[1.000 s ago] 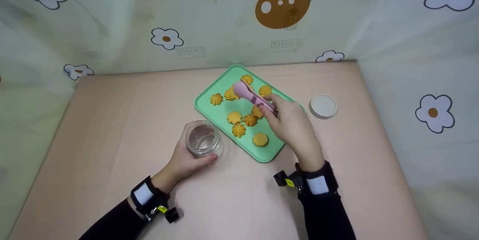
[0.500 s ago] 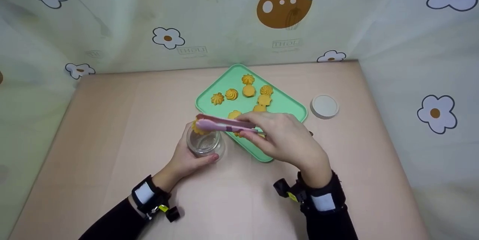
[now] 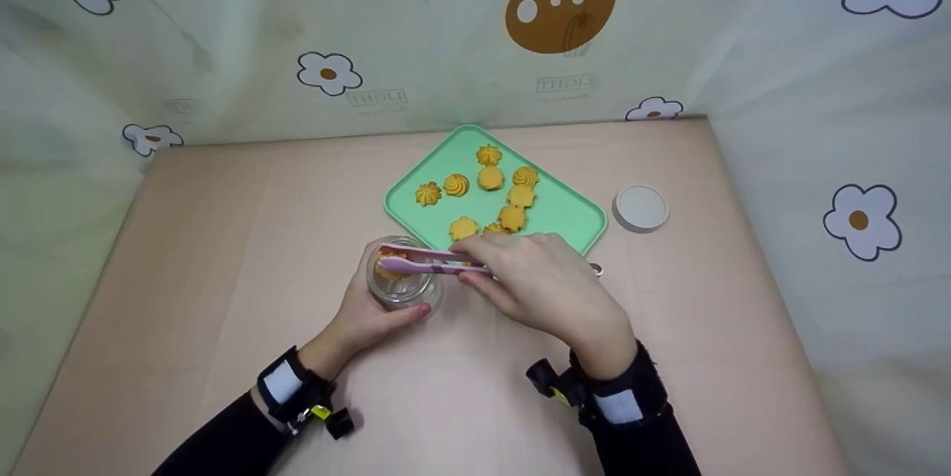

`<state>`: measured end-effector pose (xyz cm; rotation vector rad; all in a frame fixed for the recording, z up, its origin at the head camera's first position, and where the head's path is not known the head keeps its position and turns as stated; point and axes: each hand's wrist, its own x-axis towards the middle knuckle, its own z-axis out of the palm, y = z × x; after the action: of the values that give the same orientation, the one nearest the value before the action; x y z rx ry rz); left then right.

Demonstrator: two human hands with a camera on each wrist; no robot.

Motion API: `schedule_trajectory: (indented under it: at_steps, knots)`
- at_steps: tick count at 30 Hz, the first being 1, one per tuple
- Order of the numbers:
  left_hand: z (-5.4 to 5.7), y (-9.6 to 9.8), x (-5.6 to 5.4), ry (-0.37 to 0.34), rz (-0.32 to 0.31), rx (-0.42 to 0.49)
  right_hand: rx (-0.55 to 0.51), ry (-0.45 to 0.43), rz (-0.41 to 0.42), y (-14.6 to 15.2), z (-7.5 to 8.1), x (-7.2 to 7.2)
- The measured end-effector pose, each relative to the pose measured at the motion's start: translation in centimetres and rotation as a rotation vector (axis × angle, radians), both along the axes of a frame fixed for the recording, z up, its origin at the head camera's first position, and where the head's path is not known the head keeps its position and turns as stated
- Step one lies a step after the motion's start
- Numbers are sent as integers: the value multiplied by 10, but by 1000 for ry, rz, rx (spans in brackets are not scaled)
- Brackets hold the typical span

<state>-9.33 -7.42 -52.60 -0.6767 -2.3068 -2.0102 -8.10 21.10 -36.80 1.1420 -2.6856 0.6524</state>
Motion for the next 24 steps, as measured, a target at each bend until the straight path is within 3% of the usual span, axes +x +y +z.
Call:
schedule_trajectory:
  at_steps: [24]
  knots:
    - [-1, 0, -3, 11, -17, 13, 91, -54, -4, -13, -2, 4]
